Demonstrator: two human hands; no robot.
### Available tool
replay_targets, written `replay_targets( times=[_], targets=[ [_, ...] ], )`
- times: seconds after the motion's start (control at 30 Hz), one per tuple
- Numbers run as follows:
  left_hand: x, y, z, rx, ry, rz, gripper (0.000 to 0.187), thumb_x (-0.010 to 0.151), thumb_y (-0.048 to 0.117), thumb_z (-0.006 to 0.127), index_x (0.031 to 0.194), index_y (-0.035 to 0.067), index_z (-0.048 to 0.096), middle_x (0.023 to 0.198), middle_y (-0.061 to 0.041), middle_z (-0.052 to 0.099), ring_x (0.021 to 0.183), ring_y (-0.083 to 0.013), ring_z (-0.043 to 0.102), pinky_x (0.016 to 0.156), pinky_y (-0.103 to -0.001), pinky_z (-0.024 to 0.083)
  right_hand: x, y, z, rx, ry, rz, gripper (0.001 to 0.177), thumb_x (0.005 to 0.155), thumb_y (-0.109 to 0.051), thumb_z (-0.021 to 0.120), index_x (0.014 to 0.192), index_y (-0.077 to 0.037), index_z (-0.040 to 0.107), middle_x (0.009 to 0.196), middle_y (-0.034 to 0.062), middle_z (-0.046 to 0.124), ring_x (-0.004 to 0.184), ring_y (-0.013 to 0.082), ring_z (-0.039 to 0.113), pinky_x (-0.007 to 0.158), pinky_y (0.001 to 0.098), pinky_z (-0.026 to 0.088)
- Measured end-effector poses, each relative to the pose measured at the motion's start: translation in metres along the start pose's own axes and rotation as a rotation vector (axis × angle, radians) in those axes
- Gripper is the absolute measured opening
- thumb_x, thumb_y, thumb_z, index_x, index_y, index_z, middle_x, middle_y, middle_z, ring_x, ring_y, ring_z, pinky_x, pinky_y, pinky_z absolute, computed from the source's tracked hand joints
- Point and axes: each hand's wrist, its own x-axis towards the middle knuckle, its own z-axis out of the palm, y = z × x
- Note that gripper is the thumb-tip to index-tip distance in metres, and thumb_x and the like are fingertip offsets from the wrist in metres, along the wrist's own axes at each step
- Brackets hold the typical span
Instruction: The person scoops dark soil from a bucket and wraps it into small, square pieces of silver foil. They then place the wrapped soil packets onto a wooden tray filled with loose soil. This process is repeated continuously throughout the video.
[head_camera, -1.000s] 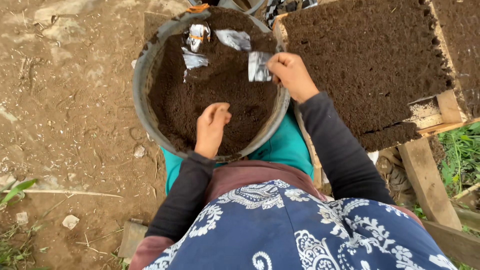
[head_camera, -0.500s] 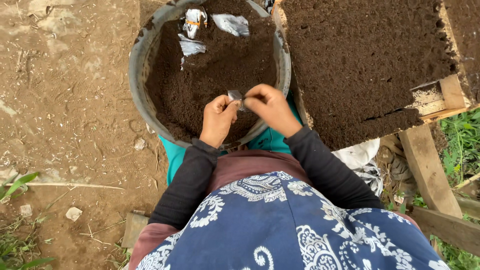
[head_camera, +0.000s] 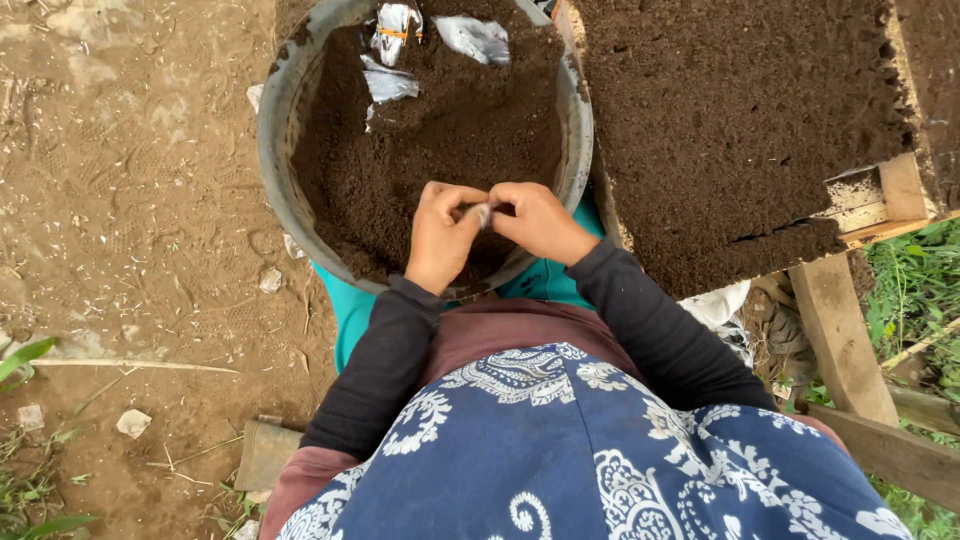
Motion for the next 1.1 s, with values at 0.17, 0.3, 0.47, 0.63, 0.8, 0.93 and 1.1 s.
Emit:
replay_targets(
  times=[0.17,0.3,0.47,0.63,0.8,0.93,1.1],
  targets=[
    [0.002,0.023,-0.028,-0.008,0.227,0.115,0.014,0.082,-0.003,0.060,0.089,0.006,0.068,0.079,-0.009,0.063,0.076,-0.0174,0.059,0.066,-0.032,0.048,0.063,0.038,-0.026,-0.143,0.246,0.030,0.019,0.082,-0.010,0.063,0.099,-0.001,0.065,0.091,0.0170,0.066,0.092,0.0319,0.062,0.081,0.0442,0.047],
    [-0.005,0.039,-0.053,0.094,0.338,0.149,0.016,0.086,-0.005,0.055,0.094,0.007,0.061,0.078,-0.009,0.059,0.073,-0.0186,0.055,0.065,-0.033,0.046,0.106,0.054,-0.001,-0.177,0.301,0.290,0.059,0.078,-0.043,0.066,0.112,0.004,0.060,0.110,0.0245,0.061,0.109,0.0402,0.055,0.093,0.0475,0.043],
    [-0.009,0.055,-0.065,0.204,0.280,0.303,0.023,0.090,-0.009,0.042,0.106,0.007,0.047,0.069,-0.013,0.048,0.063,-0.0220,0.050,0.056,-0.038,0.041,0.092,0.034,0.063,0.089,-0.143,0.151,0.081,0.076,-0.032,0.074,0.135,0.009,0.036,0.137,0.0322,0.037,0.130,0.0437,0.031,0.110,0.0508,0.024],
    [-0.006,0.057,-0.063,0.207,0.202,0.334,0.015,0.098,0.001,0.040,0.103,0.004,0.054,0.077,-0.014,0.056,0.072,-0.0227,0.057,0.060,-0.039,0.047,0.072,0.058,0.052,0.301,-0.185,0.290,0.037,0.072,-0.014,0.071,0.109,-0.009,0.065,0.093,0.0128,0.067,0.088,0.0285,0.065,0.071,0.0405,0.055],
    [-0.002,0.047,-0.046,0.298,0.203,0.231,0.020,0.093,-0.001,0.052,0.111,0.001,0.059,0.094,-0.020,0.065,0.088,-0.0374,0.064,0.069,-0.047,0.054,0.053,-0.009,0.004,1.105,0.201,0.302,0.033,0.084,-0.017,0.068,0.115,-0.014,0.057,0.104,0.0150,0.065,0.088,0.0310,0.068,0.059,0.0484,0.061],
    [0.004,0.038,-0.010,0.583,0.253,0.110,0.011,0.086,0.003,0.052,0.088,0.013,0.058,0.063,-0.010,0.065,0.048,-0.0297,0.059,0.042,-0.043,0.040,0.048,-0.079,-0.016,1.043,0.365,0.387,0.045,0.069,-0.030,0.071,0.107,-0.010,0.056,0.102,0.0093,0.066,0.096,0.0251,0.064,0.080,0.0430,0.055],
    [0.016,-0.014,0.014,0.493,0.089,0.126,0.033,0.066,-0.010,0.046,0.061,0.011,0.021,0.053,-0.002,0.028,0.053,-0.0150,0.024,0.049,-0.037,0.016,0.037,-0.089,-0.010,1.007,0.420,0.149,0.050,0.083,-0.003,0.061,0.064,-0.019,0.018,0.059,-0.0015,0.023,0.059,0.0138,0.019,0.068,0.0406,0.020]
  ],
)
